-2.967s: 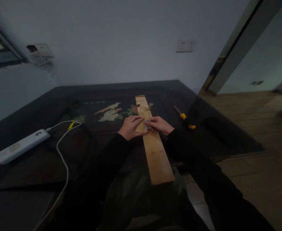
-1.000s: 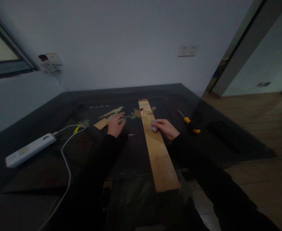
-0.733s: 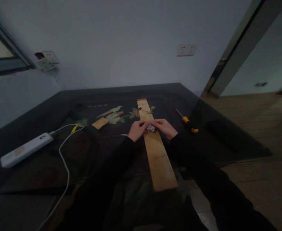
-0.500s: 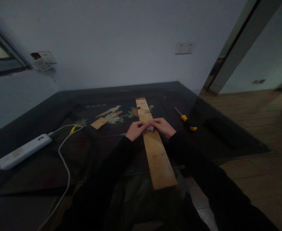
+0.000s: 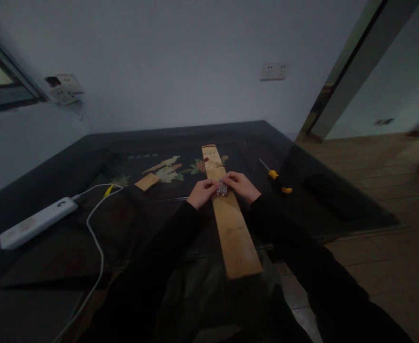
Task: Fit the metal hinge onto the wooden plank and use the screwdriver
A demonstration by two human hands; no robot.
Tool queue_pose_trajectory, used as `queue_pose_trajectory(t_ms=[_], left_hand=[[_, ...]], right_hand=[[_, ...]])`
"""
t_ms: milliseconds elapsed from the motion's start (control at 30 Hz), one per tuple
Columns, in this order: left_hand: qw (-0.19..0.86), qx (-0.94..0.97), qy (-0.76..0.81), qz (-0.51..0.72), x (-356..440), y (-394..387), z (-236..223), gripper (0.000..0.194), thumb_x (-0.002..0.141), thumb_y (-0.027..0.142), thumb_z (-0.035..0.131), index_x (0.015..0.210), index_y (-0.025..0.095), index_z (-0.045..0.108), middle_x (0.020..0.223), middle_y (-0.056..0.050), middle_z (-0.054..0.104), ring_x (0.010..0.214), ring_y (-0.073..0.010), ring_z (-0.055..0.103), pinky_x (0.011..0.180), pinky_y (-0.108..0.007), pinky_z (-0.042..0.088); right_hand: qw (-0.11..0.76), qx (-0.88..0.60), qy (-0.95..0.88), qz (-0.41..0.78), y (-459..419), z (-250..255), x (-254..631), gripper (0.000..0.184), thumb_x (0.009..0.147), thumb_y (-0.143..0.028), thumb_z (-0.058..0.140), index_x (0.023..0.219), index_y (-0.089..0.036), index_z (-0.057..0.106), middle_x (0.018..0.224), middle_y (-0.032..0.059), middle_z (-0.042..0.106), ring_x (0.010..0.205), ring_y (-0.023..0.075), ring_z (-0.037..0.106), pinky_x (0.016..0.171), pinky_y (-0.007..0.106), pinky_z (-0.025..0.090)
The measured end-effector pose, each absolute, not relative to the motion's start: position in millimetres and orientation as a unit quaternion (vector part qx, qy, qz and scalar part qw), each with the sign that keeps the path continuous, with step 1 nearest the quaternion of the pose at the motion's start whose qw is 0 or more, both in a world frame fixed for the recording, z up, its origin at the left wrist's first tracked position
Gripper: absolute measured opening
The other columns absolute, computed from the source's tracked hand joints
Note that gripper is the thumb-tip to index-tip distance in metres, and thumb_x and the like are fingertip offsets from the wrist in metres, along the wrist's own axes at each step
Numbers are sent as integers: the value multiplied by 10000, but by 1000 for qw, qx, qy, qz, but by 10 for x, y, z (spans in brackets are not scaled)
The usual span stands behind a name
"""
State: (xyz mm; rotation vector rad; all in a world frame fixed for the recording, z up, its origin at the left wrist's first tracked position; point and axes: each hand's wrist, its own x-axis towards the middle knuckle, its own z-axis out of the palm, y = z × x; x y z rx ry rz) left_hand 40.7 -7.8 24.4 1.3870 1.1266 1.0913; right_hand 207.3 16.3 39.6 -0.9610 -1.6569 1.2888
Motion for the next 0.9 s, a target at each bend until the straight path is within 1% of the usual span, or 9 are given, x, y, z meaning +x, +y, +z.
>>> queue_pose_trajectory(t_ms=[133, 300, 433, 600, 800, 900], left_hand=[[501, 573, 468, 450, 394, -73, 229, 300, 638, 412, 709, 685, 123, 645, 667, -12, 616, 620, -114, 513, 574, -221, 380], [501, 592, 471, 420, 389, -97, 233, 402, 639, 498, 716, 710, 104, 687, 636, -23, 610, 591, -111, 489, 562, -229, 363], [502, 604, 471, 402, 384, -117, 242, 427, 620, 515, 734, 709, 99, 712, 610, -18, 608, 567, -103, 472, 551, -230, 333], [502, 599, 497, 377, 385, -123, 253, 407, 606, 503, 743, 647, 100, 702, 558, -6, 582, 531, -92, 441, 505, -219, 289], [518, 574, 523, 358, 371, -131, 289, 292, 630, 392, 760, 675, 106, 723, 505, 12, 551, 470, -70, 378, 468, -224, 256], [515, 572, 538, 346, 347, -128, 285, 327, 617, 432, 767, 651, 110, 718, 456, 25, 504, 437, -61, 325, 452, -231, 219]], right_hand=[[407, -388, -657, 503, 175, 387, 2075, 325, 668, -475, 675, 657, -163, 584, 646, -8, 586, 633, 120, 520, 625, 260, 402], [400, -389, -659, 505, 163, 363, 2073, 306, 651, -453, 687, 633, -165, 583, 626, -11, 586, 620, 119, 514, 612, 257, 392], [397, -392, -655, 510, 159, 339, 2057, 311, 642, -451, 701, 633, -165, 580, 623, -13, 582, 609, 115, 505, 587, 249, 385], [391, -391, -667, 500, 179, 345, 2071, 324, 652, -471, 697, 625, -166, 592, 619, -10, 585, 620, 121, 513, 606, 257, 400], [399, -386, -677, 483, 220, 382, 2160, 271, 693, -423, 676, 695, -154, 644, 667, 5, 616, 624, 117, 521, 619, 263, 401], [382, -388, -688, 479, 233, 385, 2193, 237, 672, -384, 700, 719, -153, 670, 681, 10, 635, 645, 126, 540, 640, 272, 412]])
